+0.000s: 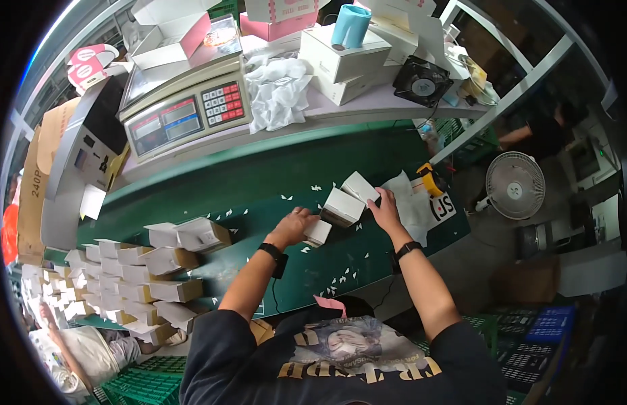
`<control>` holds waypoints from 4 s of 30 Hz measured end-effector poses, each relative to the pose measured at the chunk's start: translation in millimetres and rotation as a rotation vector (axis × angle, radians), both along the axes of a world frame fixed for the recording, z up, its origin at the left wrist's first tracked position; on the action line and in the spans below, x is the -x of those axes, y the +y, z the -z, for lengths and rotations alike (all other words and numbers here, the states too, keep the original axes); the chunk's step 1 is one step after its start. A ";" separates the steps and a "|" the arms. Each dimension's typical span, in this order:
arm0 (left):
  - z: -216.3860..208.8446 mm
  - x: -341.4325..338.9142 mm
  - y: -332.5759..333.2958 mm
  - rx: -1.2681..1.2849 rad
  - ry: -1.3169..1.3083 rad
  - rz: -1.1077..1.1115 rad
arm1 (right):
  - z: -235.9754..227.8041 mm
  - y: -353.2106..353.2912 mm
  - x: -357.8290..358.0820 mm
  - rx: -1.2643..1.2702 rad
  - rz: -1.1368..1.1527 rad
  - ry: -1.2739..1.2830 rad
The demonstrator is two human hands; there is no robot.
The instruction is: The person picks up white pouches from a green crate and places them on a table. The person then inserts the pouches into small boxes, folds the box flaps closed, and stacks the finished boxes on the table.
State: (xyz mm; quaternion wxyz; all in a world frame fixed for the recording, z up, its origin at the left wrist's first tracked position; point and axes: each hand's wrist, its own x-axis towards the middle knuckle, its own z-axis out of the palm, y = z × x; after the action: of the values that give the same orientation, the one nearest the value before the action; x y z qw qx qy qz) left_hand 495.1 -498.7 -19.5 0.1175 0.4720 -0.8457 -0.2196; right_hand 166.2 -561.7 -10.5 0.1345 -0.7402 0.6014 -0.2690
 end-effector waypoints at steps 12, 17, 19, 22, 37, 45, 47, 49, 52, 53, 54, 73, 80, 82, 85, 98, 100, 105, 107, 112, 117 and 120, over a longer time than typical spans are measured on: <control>56.5 77.0 64.9 -0.647 1.350 -1.178 | 16.8 -81.2 51.0 -0.651 -0.114 -0.449; 81.1 116.9 48.1 -0.568 1.503 -0.802 | 20.2 -75.3 30.1 -0.986 -0.226 -0.667; 96.3 138.5 22.9 -0.532 1.457 -0.861 | 44.8 -74.2 40.8 -0.922 -0.322 -0.753; 104.5 143.8 -7.2 -0.455 1.378 -0.979 | 59.2 -76.0 49.2 -0.905 -0.367 -0.773; 19.4 114.3 -51.4 -0.847 1.042 -0.862 | 112.2 -48.8 56.1 -0.808 0.071 -0.784; 26.7 75.0 -15.6 -0.117 0.500 -0.973 | 82.7 -32.8 66.9 -0.756 0.075 -0.805; 12.7 26.3 25.1 0.112 0.460 -1.108 | 83.1 -3.0 90.6 -0.628 0.107 -0.728; 2.3 -39.9 76.9 0.475 0.227 -1.225 | 85.6 32.8 117.0 -0.659 0.095 -0.690; -16.4 -112.0 98.9 0.806 -0.179 -1.350 | 79.7 112.3 134.7 -0.790 0.197 -0.790; -12.2 -131.7 104.2 0.813 -0.167 -1.353 | 89.6 131.4 133.9 -0.839 0.196 -0.792; -0.8 -151.5 114.3 0.621 -0.263 -1.251 | 95.4 147.9 128.5 -0.833 0.188 -0.787; 13.1 110.4 186.6 0.361 0.019 -0.084 | 42.2 215.4 -52.3 -0.514 -0.070 0.102; 21.8 100.2 171.8 0.210 -0.048 -0.168 | 11.5 185.8 -43.3 -0.568 -0.091 -0.021; 30.2 93.1 164.5 0.236 -0.064 -0.205 | 2.8 183.4 -36.8 -0.537 -0.118 -0.093; 26.7 92.2 153.9 0.187 -0.097 -0.267 | -1.1 171.6 -3.0 -0.473 -0.163 -0.226; -54.1 202.1 149.9 0.275 0.135 -0.191 | 113.7 85.4 243.9 -0.256 0.440 0.141; -53.6 238.6 132.4 0.152 0.208 -0.113 | 132.8 79.2 253.5 -0.240 0.447 0.158; -0.3 353.4 54.4 0.086 0.105 -0.219 | 144.9 80.4 275.4 -0.181 0.305 -0.006; 31.2 387.7 29.0 0.335 -0.011 -0.269 | 126.1 81.6 268.4 -0.277 0.240 -0.030; 70.2 423.8 -5.6 0.134 0.004 -0.349 | 80.0 81.6 266.5 -0.222 0.180 -0.101; 59.4 376.3 -28.2 0.084 -0.233 -0.327 | 54.8 97.4 266.6 -0.203 0.146 -0.214; 67.0 336.4 -51.4 0.226 -0.293 -0.210 | 34.2 89.2 268.3 -0.108 0.158 -0.302</control>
State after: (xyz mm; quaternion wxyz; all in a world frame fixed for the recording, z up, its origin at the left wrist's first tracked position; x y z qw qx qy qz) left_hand 158.7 -550.1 -86.5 0.0678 0.5681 -0.8192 -0.0391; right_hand -102.1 -472.5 -44.7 0.2413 -0.6334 0.6442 -0.3543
